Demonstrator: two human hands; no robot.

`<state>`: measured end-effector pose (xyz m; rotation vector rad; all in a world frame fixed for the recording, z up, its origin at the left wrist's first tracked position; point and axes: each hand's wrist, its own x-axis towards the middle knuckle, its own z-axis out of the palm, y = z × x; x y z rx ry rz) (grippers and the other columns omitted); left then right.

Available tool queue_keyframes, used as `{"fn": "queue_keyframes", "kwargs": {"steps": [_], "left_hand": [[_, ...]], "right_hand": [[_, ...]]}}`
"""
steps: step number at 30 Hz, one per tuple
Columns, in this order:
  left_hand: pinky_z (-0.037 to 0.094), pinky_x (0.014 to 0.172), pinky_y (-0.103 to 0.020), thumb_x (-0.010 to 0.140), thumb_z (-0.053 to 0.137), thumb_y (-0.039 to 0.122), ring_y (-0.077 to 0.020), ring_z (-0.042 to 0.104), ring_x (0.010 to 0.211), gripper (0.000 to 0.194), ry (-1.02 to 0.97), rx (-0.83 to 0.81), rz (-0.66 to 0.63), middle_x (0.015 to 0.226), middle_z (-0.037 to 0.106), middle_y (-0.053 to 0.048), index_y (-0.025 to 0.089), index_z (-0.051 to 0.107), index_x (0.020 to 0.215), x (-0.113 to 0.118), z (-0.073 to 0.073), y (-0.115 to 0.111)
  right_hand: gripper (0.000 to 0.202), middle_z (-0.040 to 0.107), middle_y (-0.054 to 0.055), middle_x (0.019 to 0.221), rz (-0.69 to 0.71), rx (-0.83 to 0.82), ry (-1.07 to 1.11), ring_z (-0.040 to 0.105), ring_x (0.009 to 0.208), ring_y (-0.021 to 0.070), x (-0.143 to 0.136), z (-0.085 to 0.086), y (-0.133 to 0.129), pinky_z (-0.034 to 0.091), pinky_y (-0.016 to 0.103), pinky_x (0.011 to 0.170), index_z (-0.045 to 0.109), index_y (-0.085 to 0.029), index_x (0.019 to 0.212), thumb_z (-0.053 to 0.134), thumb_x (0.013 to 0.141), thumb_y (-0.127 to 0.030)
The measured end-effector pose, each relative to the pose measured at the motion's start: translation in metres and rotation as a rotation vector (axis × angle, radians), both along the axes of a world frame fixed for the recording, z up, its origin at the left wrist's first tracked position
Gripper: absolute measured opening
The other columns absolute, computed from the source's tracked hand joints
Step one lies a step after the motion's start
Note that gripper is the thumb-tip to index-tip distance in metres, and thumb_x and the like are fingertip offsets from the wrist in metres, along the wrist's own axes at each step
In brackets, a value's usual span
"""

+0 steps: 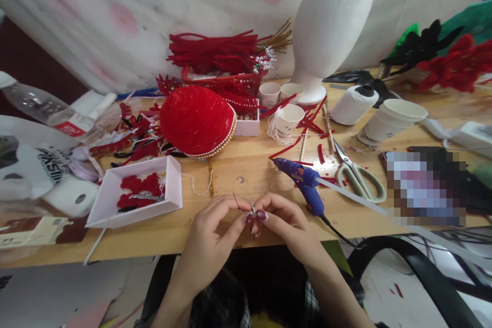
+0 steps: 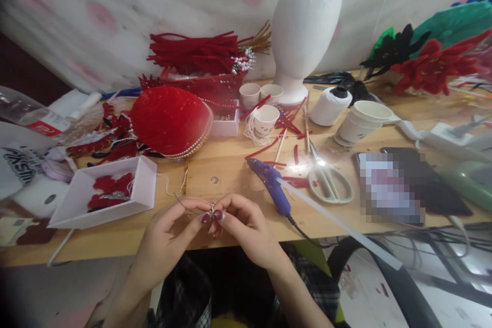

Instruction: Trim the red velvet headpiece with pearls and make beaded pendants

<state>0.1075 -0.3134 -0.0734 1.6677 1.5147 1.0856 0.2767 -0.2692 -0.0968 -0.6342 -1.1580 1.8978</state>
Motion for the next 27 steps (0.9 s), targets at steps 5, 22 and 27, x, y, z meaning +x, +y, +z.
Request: {"fn": "queue_keyframes", "kwargs": {"steps": [5,22,27], "left_hand": [[0.054,0.080,-0.026,0.093,0.058,0.017,-0.0156,0.069,0.085,0.011,0.076,0.108,-0.012,0.089,0.073,0.000,0.023,0.067,0.091,0.000,0.000,0.004],[0.055,0.084,-0.030,0.096,0.045,0.012,-0.0176,0.069,0.095,0.017,0.319,0.207,-0.003,0.100,0.071,-0.004,0.022,0.053,0.108,0.007,-0.003,-0.005],[0.051,0.082,-0.026,0.098,0.049,0.017,-0.0152,0.066,0.093,0.011,0.131,0.124,-0.053,0.098,0.069,-0.001,0.024,0.057,0.102,0.009,-0.008,-0.006]], "right_hand": [[0.022,0.066,0.001,0.070,0.001,0.052,-0.065,0.061,0.067,0.0137,0.001,0.001,-0.003,0.050,0.025,0.069,0.065,-0.018,0.084,0.067,0.093,-0.037],[0.017,0.058,-0.001,0.081,-0.103,0.329,-0.349,0.054,0.075,0.0136,0.002,0.004,-0.010,0.042,0.024,0.070,0.059,-0.020,0.090,0.051,0.102,-0.029],[0.017,0.056,-0.002,0.077,-0.061,0.184,-0.179,0.056,0.074,0.0131,0.002,0.004,-0.009,0.043,0.023,0.071,0.060,-0.021,0.092,0.055,0.101,-0.034]]}}
